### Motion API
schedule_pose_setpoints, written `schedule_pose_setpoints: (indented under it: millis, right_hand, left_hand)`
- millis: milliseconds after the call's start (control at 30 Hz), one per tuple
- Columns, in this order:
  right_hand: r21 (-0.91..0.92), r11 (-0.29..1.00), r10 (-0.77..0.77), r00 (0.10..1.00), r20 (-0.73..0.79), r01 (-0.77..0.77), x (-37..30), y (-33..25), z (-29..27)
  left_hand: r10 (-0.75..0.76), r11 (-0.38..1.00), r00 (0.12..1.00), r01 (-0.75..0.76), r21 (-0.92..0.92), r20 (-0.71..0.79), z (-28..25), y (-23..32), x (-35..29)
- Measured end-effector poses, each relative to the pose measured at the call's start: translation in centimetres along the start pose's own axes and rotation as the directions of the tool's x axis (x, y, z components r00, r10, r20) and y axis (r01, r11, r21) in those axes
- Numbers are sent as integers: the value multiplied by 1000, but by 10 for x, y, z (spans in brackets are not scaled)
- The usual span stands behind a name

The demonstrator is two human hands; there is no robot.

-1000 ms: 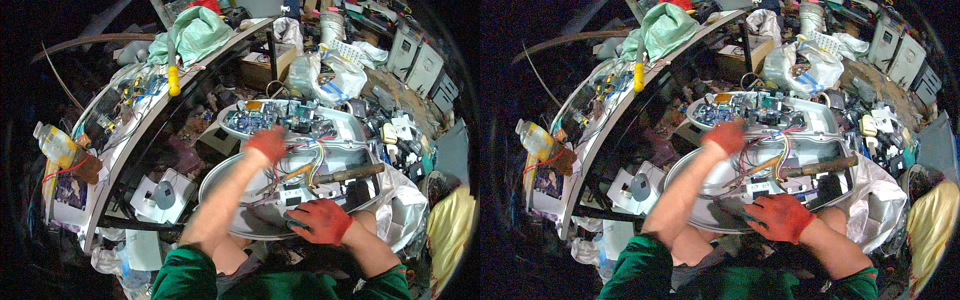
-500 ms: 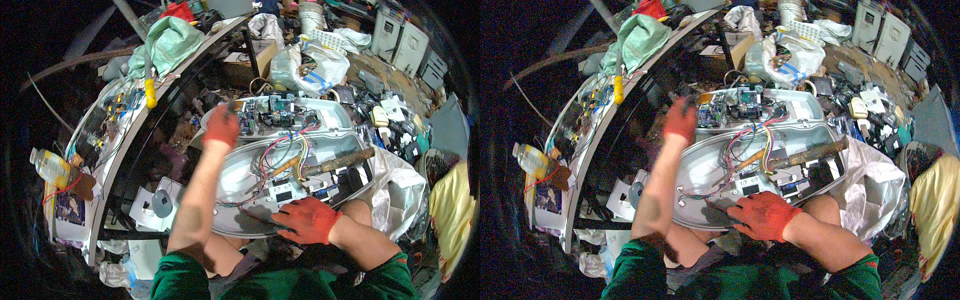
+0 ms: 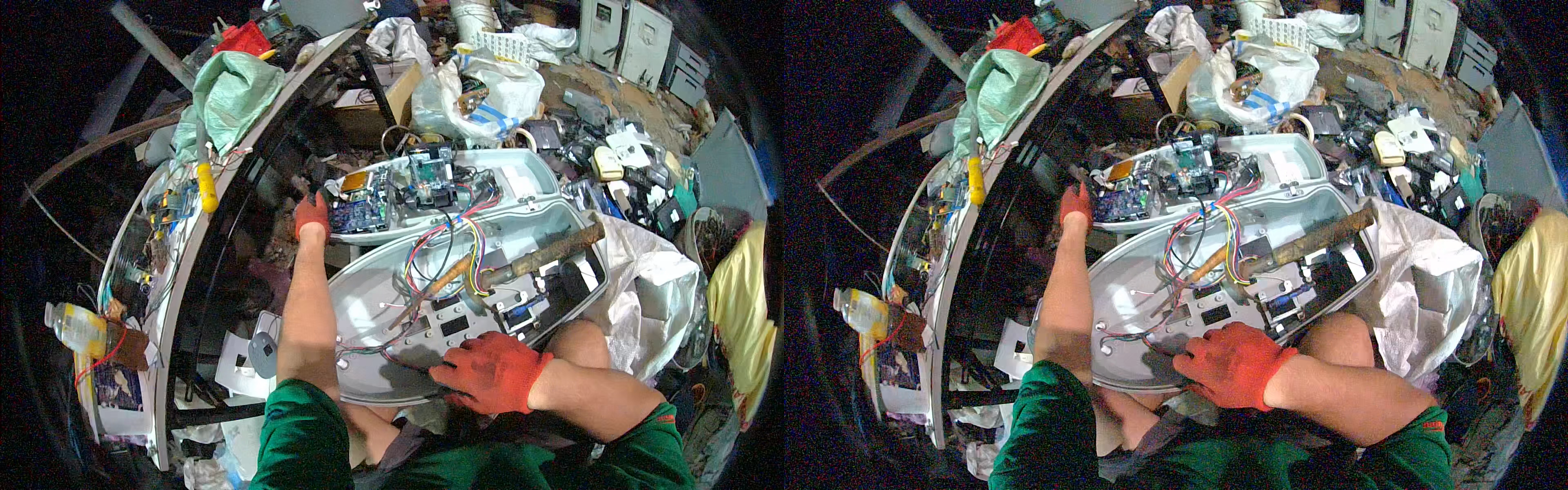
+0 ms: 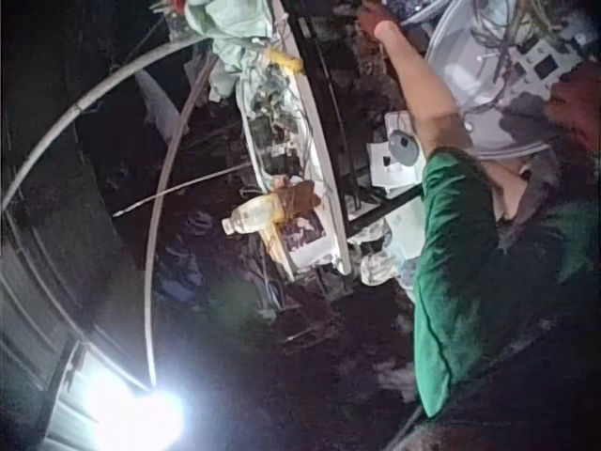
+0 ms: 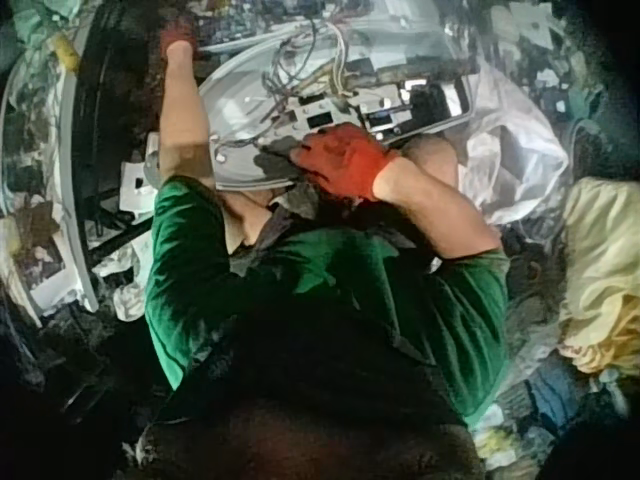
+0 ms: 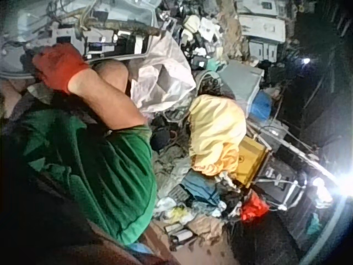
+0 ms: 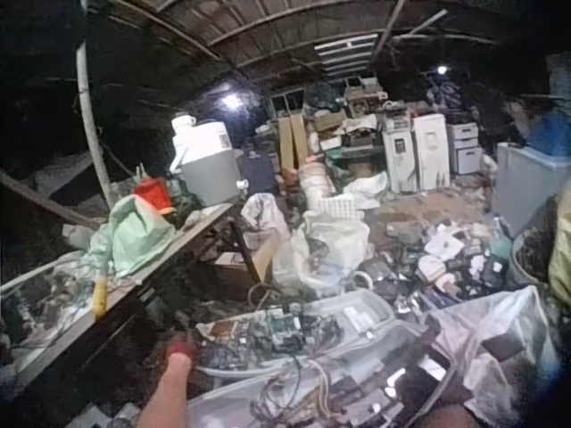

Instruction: The person uses a hammer and a screwdriver to loosen components inside a large white light housing, cuts several wires with pliers, and removes a circuit board from the assembly.

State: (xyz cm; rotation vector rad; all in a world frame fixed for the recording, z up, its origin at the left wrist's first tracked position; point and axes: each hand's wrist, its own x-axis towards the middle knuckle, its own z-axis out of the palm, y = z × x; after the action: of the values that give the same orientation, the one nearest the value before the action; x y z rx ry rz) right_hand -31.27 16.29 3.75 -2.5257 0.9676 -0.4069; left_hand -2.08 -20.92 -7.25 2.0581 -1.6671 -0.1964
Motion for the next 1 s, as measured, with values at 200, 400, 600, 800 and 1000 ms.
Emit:
schedule_pose_setpoints:
  millis: [200,400,600,800,1000]
  right_hand:
    - [-21,999,38,996,85,-37,-1,-2,-3]
    - [0,999,34,995,95,-34,3,-5,-3]
    - [-23,999,33,994,104,-30,1,-4,-3]
    - [-12,999,35,997,62,-34,-2,-1,0]
    - [-26,999,27,995,91,-25,1,0,0]
  left_hand:
    - [-110,987,970,80,142,216,-5,18,13]
    - [-126,982,988,137,-132,91,3,-28,35]
    - [108,866,966,-208,454,237,-17,-13,18]
    - [-68,997,927,54,49,368,-23,8,17]
    - [-39,956,938,136,-261,346,36,-55,58]
